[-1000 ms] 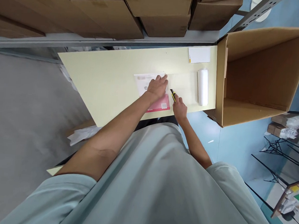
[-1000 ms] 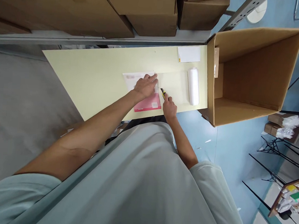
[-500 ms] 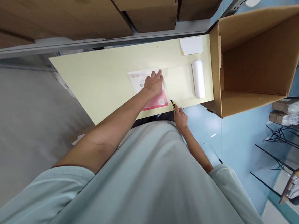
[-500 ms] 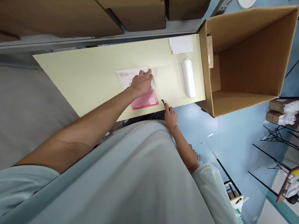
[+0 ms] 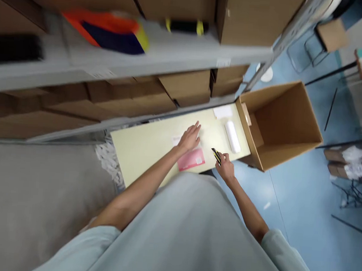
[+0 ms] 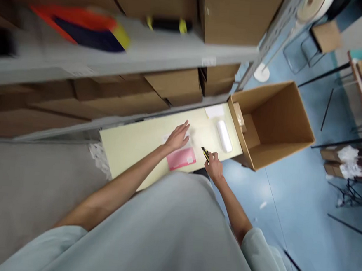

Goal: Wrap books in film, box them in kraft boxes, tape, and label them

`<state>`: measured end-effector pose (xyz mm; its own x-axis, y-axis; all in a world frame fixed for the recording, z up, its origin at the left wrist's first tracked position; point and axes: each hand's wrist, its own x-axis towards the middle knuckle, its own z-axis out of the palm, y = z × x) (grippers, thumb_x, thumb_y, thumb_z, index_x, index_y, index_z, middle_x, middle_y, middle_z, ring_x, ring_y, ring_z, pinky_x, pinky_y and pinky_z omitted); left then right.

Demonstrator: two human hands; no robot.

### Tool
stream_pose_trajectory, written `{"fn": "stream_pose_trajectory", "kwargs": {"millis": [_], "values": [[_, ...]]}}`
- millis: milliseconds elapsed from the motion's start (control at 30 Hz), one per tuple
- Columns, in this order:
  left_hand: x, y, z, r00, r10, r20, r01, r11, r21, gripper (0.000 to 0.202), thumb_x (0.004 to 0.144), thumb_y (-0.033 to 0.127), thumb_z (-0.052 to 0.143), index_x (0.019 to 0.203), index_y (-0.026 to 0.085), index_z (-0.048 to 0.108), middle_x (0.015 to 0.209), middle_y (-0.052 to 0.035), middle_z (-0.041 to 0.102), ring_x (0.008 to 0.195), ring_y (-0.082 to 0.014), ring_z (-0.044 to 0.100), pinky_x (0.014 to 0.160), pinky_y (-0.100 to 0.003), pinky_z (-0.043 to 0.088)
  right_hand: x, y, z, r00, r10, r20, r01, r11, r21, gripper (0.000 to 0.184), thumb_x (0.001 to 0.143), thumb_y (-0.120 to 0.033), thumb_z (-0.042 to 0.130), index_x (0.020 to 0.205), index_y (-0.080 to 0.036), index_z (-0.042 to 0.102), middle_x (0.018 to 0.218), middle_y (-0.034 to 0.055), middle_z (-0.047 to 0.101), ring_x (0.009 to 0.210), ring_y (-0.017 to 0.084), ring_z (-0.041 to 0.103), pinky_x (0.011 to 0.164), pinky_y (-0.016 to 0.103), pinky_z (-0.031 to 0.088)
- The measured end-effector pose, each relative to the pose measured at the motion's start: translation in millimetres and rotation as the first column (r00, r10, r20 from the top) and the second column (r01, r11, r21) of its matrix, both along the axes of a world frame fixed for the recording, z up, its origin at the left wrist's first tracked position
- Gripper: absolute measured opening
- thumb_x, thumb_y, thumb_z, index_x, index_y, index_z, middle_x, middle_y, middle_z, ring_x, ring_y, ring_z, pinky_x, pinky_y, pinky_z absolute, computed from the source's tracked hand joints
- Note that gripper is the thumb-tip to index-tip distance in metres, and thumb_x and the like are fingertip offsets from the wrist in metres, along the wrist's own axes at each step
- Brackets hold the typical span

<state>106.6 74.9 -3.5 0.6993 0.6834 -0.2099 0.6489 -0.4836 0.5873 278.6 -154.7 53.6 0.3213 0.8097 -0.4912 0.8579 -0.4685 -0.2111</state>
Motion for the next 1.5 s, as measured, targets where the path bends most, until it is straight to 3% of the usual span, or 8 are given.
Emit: {"fn": "stream_pose_trajectory", "kwargs": {"millis": [267, 533, 667, 833, 933, 1067, 1233, 1500], "values": [[18.7, 65.7, 130.1, 0.895, 0.113, 0.431, -0.3, 0.868, 0.396, 0.066, 0.109, 0.022, 0.049, 0.175, 0.02, 0.048, 0.185, -0.0148, 0.044, 0.17, -0.0341, 0.045, 0.139, -0.058, 0.043, 52.5, 232.3, 99.4, 0.957, 0.259, 0.13, -0.281, 0.72, 0.634, 0.048, 0.115, -0.028, 0.048, 0.161, -0.019, 0.059, 0.148, 0.0196, 0.065, 0.125, 0.033, 0.072, 0.09, 0.04, 0.065], [13.3, 80.2, 200.7, 0.836, 0.2, 0.511, -0.465, 0.752, 0.468, 0.06, 0.11, 0.024, 0.051, 0.17, 0.021, 0.054, 0.182, -0.0136, 0.049, 0.168, -0.033, 0.047, 0.139, -0.057, 0.044, 39.4, 401.7, 186.1, 0.802, 0.515, 0.303, -0.577, 0.539, 0.614, 0.042, 0.109, -0.012, 0.046, 0.14, -0.015, 0.074, 0.147, 0.0223, 0.07, 0.132, 0.037, 0.064, 0.117, 0.052, 0.051], [-11.3, 61.7, 174.2, 0.823, 0.299, 0.483, -0.517, 0.748, 0.417, 0.054, 0.111, 0.028, 0.051, 0.164, 0.022, 0.06, 0.179, -0.0131, 0.053, 0.165, -0.0335, 0.051, 0.137, -0.058, 0.046, 36.6, 430.7, 181.3, 0.784, 0.564, 0.259, -0.593, 0.556, 0.583, 0.044, 0.107, -0.012, 0.048, 0.141, -0.016, 0.075, 0.146, 0.022, 0.073, 0.135, 0.037, 0.062, 0.122, 0.055, 0.048], [-67.5, 11.4, 83.7, 0.736, 0.62, 0.274, -0.663, 0.741, 0.105, 0.053, 0.098, 0.027, 0.06, 0.149, 0.017, 0.071, 0.165, -0.0181, 0.067, 0.156, -0.0387, 0.059, 0.138, -0.062, 0.043, 35.1, 410.1, 143.7, 0.851, 0.464, 0.245, -0.489, 0.531, 0.692, 0.046, 0.113, -0.017, 0.043, 0.153, -0.017, 0.066, 0.168, 0.0226, 0.056, 0.157, 0.036, 0.049, 0.129, 0.056, 0.043], [-99.5, -39.7, 25.2, 0.597, 0.801, 0.048, -0.793, 0.598, -0.117, 0.056, 0.089, 0.028, 0.067, 0.143, 0.014, 0.073, 0.153, -0.0215, 0.074, 0.152, -0.0411, 0.061, 0.138, -0.059, 0.041, 28.6, 350.6, 85.0, 0.89, 0.444, 0.104, -0.356, 0.533, 0.768, 0.046, 0.119, -0.027, 0.037, 0.158, -0.021, 0.06, 0.167, 0.0191, 0.053, 0.157, 0.035, 0.048, 0.132, 0.058, 0.041], [-122.5, -100.7, -30.4, 0.51, 0.832, -0.219, -0.853, 0.455, -0.256, 0.046, 0.084, 0.03, 0.072, 0.128, 0.016, 0.075, 0.131, -0.0235, 0.081, 0.139, -0.0451, 0.069, 0.129, -0.06, 0.047, 9.3, 217.3, -11.7, 0.866, 0.461, -0.194, -0.296, 0.785, 0.544, 0.045, 0.118, -0.029, 0.037, 0.15, -0.015, 0.066, 0.14, 0.0198, 0.067, 0.137, 0.036, 0.061, 0.125, 0.056, 0.05], [-118.6, -121.9, -63.4, 0.424, 0.838, -0.344, -0.884, 0.301, -0.358, 0.03, 0.083, 0.036, 0.077, 0.109, 0.022, 0.073, 0.113, -0.0164, 0.082, 0.127, -0.0402, 0.074, 0.115, -0.051, 0.054, -13.3, 94.7, -85.7, 0.914, 0.216, -0.342, -0.219, 0.975, 0.029, 0.046, 0.111, -0.014, 0.04, 0.149, -0.009, 0.065, 0.143, 0.0237, 0.068, 0.136, 0.035, 0.062, 0.118, 0.05, 0.056], [-100.3, -103.1, -74.4, 0.416, 0.857, -0.303, -0.818, 0.207, -0.537, 0.035, 0.078, 0.049, 0.087, 0.091, 0.02, 0.073, 0.083, -0.0065, 0.074, 0.095, -0.0266, 0.069, 0.09, -0.039, 0.058, -13.7, 86.9, -120.9, 0.93, 0.049, -0.363, -0.048, 0.999, 0.014, 0.044, 0.107, -0.009, 0.036, 0.141, -0.014, 0.064, 0.144, 0.0213, 0.067, 0.136, 0.031, 0.06, 0.111, 0.046, 0.058]]}}
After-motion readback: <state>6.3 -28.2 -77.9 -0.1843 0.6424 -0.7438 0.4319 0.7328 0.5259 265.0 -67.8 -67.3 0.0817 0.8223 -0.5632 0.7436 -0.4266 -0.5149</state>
